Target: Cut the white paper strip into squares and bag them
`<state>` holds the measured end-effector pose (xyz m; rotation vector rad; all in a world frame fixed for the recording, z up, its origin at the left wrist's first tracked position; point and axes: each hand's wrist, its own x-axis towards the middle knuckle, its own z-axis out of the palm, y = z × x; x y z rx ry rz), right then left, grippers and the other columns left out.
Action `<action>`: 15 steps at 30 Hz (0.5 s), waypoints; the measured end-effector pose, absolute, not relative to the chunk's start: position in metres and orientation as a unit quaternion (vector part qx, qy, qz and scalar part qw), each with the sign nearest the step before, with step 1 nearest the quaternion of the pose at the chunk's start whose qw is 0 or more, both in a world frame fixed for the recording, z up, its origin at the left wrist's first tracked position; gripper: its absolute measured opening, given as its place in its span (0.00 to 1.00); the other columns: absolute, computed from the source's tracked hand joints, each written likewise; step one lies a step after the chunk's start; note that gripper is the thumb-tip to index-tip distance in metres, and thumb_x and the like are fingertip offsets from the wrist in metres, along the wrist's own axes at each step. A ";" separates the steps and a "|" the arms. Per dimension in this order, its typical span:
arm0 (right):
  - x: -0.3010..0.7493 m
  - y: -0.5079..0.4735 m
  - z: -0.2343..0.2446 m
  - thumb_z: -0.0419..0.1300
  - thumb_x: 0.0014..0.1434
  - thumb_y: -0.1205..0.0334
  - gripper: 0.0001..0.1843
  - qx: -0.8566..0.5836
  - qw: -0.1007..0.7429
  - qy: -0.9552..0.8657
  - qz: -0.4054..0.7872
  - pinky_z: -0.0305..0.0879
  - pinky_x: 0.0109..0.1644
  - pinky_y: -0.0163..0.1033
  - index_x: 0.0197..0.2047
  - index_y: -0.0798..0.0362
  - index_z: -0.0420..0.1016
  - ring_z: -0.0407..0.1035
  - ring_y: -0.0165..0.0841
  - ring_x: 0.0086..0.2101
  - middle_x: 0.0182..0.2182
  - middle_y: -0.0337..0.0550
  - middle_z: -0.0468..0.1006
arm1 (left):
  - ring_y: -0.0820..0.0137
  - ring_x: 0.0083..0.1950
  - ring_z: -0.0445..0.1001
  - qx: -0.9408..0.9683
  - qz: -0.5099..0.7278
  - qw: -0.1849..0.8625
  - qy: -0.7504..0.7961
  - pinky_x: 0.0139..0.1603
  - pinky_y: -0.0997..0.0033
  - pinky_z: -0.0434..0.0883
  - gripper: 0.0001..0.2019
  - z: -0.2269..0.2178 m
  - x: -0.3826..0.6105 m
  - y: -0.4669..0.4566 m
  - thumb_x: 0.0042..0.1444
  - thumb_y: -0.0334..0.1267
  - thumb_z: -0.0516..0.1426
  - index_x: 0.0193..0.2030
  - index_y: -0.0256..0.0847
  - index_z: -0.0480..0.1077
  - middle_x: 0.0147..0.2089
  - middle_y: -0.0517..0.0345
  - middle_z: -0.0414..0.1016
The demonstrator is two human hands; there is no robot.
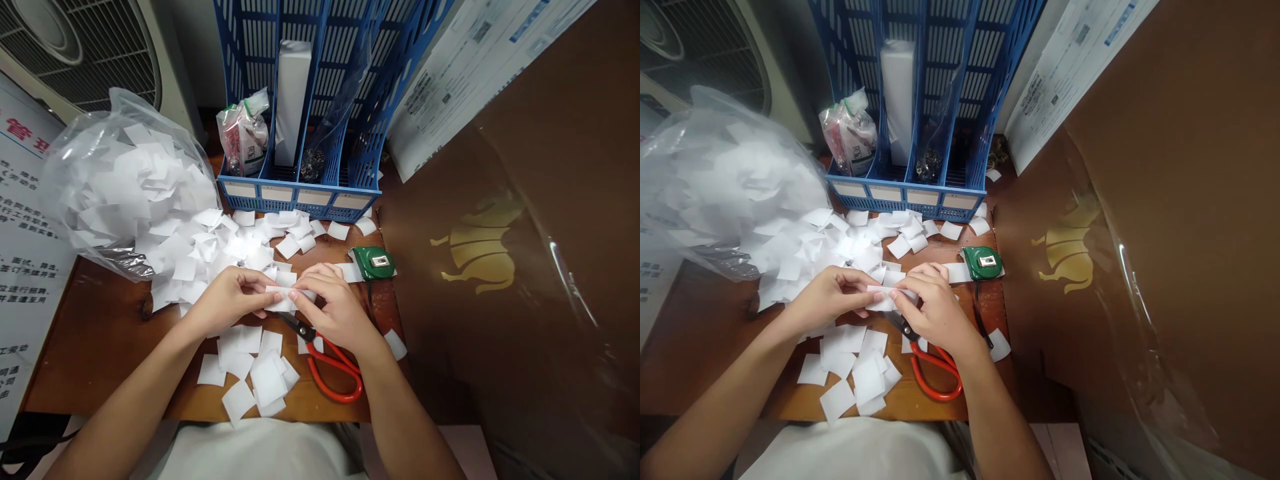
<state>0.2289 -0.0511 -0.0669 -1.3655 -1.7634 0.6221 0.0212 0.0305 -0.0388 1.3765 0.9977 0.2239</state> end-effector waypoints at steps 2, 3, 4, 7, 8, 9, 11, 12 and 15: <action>0.229 -0.051 -0.067 0.61 0.68 0.65 0.09 -0.539 0.401 -0.699 0.247 0.56 0.55 0.47 0.34 0.51 0.74 0.69 0.34 0.41 0.33 0.38 0.77 | 0.74 0.29 0.78 0.606 0.099 0.657 0.438 0.31 0.79 0.76 0.14 -0.040 0.021 0.031 0.57 0.46 0.68 0.41 0.36 0.82 0.33 0.55 0.81; 0.229 -0.050 -0.067 0.61 0.68 0.65 0.09 -0.539 0.400 -0.698 0.248 0.55 0.55 0.47 0.34 0.51 0.74 0.69 0.34 0.41 0.33 0.38 0.77 | 0.74 0.29 0.77 0.605 0.099 0.657 0.438 0.31 0.78 0.76 0.14 -0.040 0.021 0.031 0.57 0.47 0.68 0.41 0.36 0.82 0.33 0.55 0.81; 0.229 -0.050 -0.068 0.61 0.68 0.65 0.09 -0.540 0.399 -0.698 0.249 0.55 0.55 0.47 0.34 0.51 0.74 0.69 0.34 0.41 0.33 0.38 0.77 | 0.74 0.29 0.77 0.606 0.098 0.658 0.437 0.31 0.78 0.76 0.14 -0.040 0.022 0.031 0.57 0.47 0.68 0.41 0.36 0.82 0.33 0.55 0.81; 0.229 -0.051 -0.067 0.59 0.69 0.65 0.09 -0.540 0.398 -0.698 0.250 0.55 0.56 0.47 0.34 0.51 0.74 0.68 0.35 0.41 0.34 0.38 0.77 | 0.74 0.29 0.77 0.606 0.099 0.659 0.435 0.31 0.78 0.76 0.15 -0.039 0.022 0.031 0.57 0.47 0.68 0.40 0.36 0.82 0.32 0.55 0.81; 0.229 -0.051 -0.066 0.59 0.69 0.65 0.08 -0.539 0.398 -0.698 0.251 0.55 0.56 0.47 0.35 0.51 0.73 0.68 0.35 0.41 0.34 0.38 0.77 | 0.74 0.29 0.78 0.605 0.101 0.658 0.436 0.31 0.78 0.76 0.15 -0.038 0.022 0.031 0.57 0.47 0.68 0.40 0.36 0.82 0.32 0.55 0.81; 0.229 -0.051 -0.065 0.61 0.68 0.65 0.06 -0.538 0.399 -0.699 0.253 0.56 0.56 0.48 0.37 0.51 0.74 0.68 0.35 0.41 0.34 0.38 0.77 | 0.74 0.29 0.78 0.604 0.103 0.656 0.440 0.31 0.78 0.75 0.15 -0.037 0.022 0.030 0.57 0.47 0.68 0.40 0.35 0.82 0.32 0.55 0.81; 0.228 -0.052 -0.062 0.67 0.62 0.64 0.07 -0.535 0.397 -0.699 0.259 0.56 0.57 0.48 0.44 0.50 0.76 0.69 0.36 0.43 0.39 0.38 0.78 | 0.73 0.29 0.78 0.602 0.106 0.649 0.454 0.29 0.80 0.74 0.15 -0.034 0.022 0.030 0.56 0.48 0.68 0.40 0.35 0.81 0.32 0.54 0.81; 0.227 -0.052 -0.062 0.71 0.59 0.64 0.15 -0.534 0.394 -0.700 0.262 0.56 0.58 0.48 0.48 0.49 0.76 0.69 0.37 0.45 0.42 0.39 0.79 | 0.73 0.28 0.78 0.601 0.107 0.645 0.459 0.28 0.80 0.73 0.16 -0.033 0.022 0.030 0.56 0.48 0.69 0.41 0.35 0.81 0.31 0.55 0.81; 0.225 -0.053 -0.061 0.74 0.54 0.65 0.26 -0.537 0.383 -0.706 0.257 0.56 0.59 0.49 0.55 0.45 0.76 0.68 0.40 0.49 0.46 0.38 0.79 | 0.73 0.28 0.79 0.601 0.106 0.642 0.464 0.27 0.81 0.73 0.18 -0.030 0.023 0.031 0.53 0.50 0.70 0.41 0.36 0.81 0.30 0.56 0.81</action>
